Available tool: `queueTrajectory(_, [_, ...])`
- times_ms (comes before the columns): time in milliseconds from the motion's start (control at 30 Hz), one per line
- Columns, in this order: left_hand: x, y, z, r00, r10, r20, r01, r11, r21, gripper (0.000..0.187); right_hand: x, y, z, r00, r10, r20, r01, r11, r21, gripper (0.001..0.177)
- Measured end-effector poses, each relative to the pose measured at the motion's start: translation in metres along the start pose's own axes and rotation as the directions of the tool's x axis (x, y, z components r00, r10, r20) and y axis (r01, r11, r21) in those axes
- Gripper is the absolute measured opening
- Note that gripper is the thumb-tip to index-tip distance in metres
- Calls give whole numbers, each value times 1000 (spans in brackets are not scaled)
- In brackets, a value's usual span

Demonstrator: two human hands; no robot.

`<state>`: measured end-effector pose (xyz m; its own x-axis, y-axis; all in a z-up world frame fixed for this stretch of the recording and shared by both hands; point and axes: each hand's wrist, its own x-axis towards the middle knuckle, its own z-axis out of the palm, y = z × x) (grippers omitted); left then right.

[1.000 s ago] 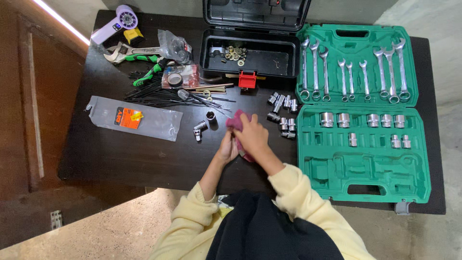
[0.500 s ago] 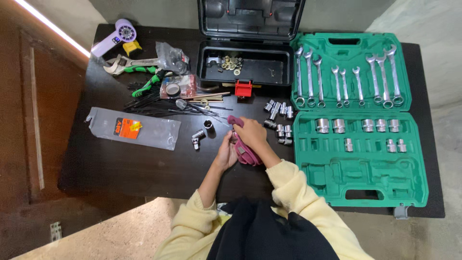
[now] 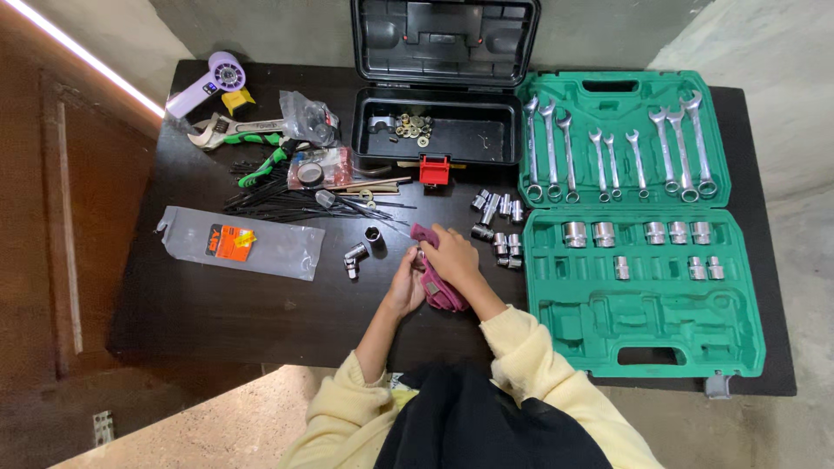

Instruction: The person wipes various metal socket heads and mechanical parts by hand using a pink cloth and places some of them into a green tool case.

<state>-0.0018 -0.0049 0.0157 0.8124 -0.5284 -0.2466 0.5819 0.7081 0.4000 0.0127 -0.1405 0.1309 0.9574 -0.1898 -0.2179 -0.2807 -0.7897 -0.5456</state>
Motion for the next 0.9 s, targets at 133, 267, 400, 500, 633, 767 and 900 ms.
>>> queueTrajectory(133, [1,3,5,999,-11,48,11,1000,-10,35,3,0,0,1000,24,18,-24,1000,3,58])
queueTrajectory(267, [-4,12,23,999,-44,25,44,999,-7,36,5,0,-4,1000,7,-23,-6,999,53,51])
queueTrajectory(400, [-4,12,24,997,-31,70,30,1000,10,43,1,-1,-6,999,19,-43,-14,994,105,41])
queueTrajectory(500, [-2,12,21,996,-31,87,31,999,11,44,2,-1,-6,998,30,-62,-22,993,116,39])
queueTrajectory(633, [-1,12,24,998,-2,69,1,1000,11,44,9,1,-6,997,71,-31,-67,991,113,38])
queueTrajectory(767, [-5,14,30,997,-33,70,33,999,4,46,9,3,-6,995,96,-22,-94,991,97,36])
queueTrajectory(900, [-8,11,22,995,-49,81,50,999,1,51,-14,4,-2,985,-91,-147,103,992,76,49])
